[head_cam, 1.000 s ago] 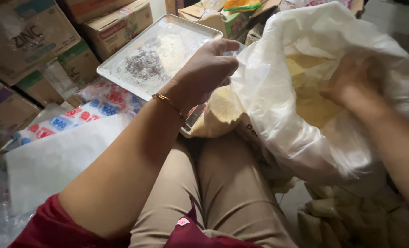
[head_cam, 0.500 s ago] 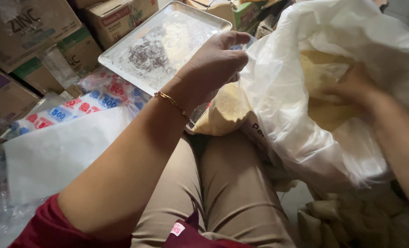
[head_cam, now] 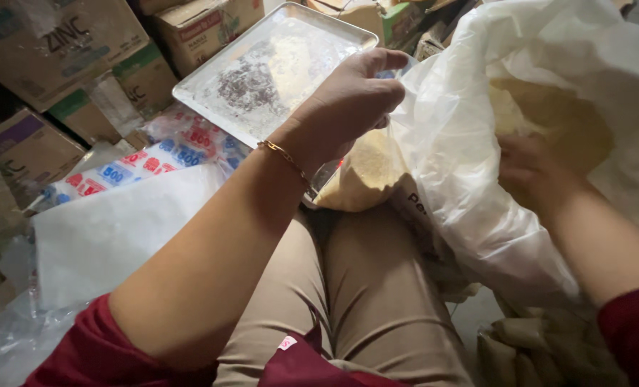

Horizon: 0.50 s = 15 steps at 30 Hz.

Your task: The person scoops a yellow powder from a large sack into a plastic bag using a blue scoop, weighs the bag on a digital scale, and ties the bag closed. The process is repeated for multiple bags.

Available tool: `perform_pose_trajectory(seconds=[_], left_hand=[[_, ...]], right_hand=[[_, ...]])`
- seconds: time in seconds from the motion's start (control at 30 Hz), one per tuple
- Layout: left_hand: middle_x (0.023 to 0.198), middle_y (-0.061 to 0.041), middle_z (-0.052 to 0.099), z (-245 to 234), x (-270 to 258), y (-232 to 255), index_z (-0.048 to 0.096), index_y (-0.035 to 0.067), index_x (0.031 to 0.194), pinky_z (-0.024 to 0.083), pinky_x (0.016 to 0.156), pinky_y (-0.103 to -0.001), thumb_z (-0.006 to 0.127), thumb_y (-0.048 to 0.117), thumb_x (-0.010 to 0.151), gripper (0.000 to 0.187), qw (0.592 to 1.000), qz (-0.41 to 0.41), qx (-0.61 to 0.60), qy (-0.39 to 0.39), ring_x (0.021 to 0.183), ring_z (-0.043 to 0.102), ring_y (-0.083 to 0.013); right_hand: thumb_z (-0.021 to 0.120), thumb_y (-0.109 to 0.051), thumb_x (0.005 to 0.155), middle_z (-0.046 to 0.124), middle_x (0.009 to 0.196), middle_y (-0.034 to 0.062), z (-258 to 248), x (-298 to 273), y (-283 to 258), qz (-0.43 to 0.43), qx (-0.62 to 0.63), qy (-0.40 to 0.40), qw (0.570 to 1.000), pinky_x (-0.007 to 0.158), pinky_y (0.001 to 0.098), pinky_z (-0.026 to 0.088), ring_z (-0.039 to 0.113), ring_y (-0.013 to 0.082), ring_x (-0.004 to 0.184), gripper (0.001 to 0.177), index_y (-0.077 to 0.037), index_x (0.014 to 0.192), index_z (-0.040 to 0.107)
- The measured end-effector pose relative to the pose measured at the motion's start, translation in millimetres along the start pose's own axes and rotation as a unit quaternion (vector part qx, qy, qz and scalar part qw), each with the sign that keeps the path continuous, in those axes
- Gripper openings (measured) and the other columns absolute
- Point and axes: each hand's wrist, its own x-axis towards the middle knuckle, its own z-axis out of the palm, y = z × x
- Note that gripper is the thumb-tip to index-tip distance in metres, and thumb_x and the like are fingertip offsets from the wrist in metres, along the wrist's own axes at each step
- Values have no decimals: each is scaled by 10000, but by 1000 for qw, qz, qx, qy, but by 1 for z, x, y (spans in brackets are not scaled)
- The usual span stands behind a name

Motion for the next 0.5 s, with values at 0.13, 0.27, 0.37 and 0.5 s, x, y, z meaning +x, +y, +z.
perform_pose_trajectory(seconds=[0.13, 0.27, 0.37, 0.5], left_hand=[[1039, -76, 694, 1, 0, -1, 550, 5, 1406, 567, 758, -298, 621, 139, 811, 613, 1000, 2, -21, -6, 809, 619, -127], [969, -70, 672, 0, -1, -2, 554, 9, 1406, 571, 753, -292, 615, 145, 821, 604, 1000, -1, -12, -4, 780, 610, -131], [962, -68, 664, 0, -1, -1, 561, 7, 1401, 567, 748, -290, 618, 135, 821, 597, 1000, -5, -16, -5, 778, 603, -129], [1043, -73, 679, 2, 3, -3, 561, 8, 1386, 570, 757, -287, 627, 131, 815, 588, 999, -9, -37, -13, 810, 613, -122]], right_hand=[[637, -101, 967, 592, 1295, 146, 7, -9, -16, 134, 187, 187, 955, 933, 381, 502, 613, 289, 1136, 496, -68, 1451, 536], [624, -137, 971, 494, 1537, 190, -2, -14, -30, 153, 446, 214, 856, 1107, 547, 388, 517, 374, 1399, 609, -87, 1525, 378], [613, -94, 971, 459, 1600, 162, -2, -42, -46, 73, 464, 184, 863, 1150, 581, 332, 420, 368, 1472, 620, -78, 1526, 336], [628, -96, 988, 424, 1626, 248, -4, -59, -76, 10, 426, 81, 901, 1170, 557, 312, 422, 463, 1483, 656, 12, 1558, 324]])
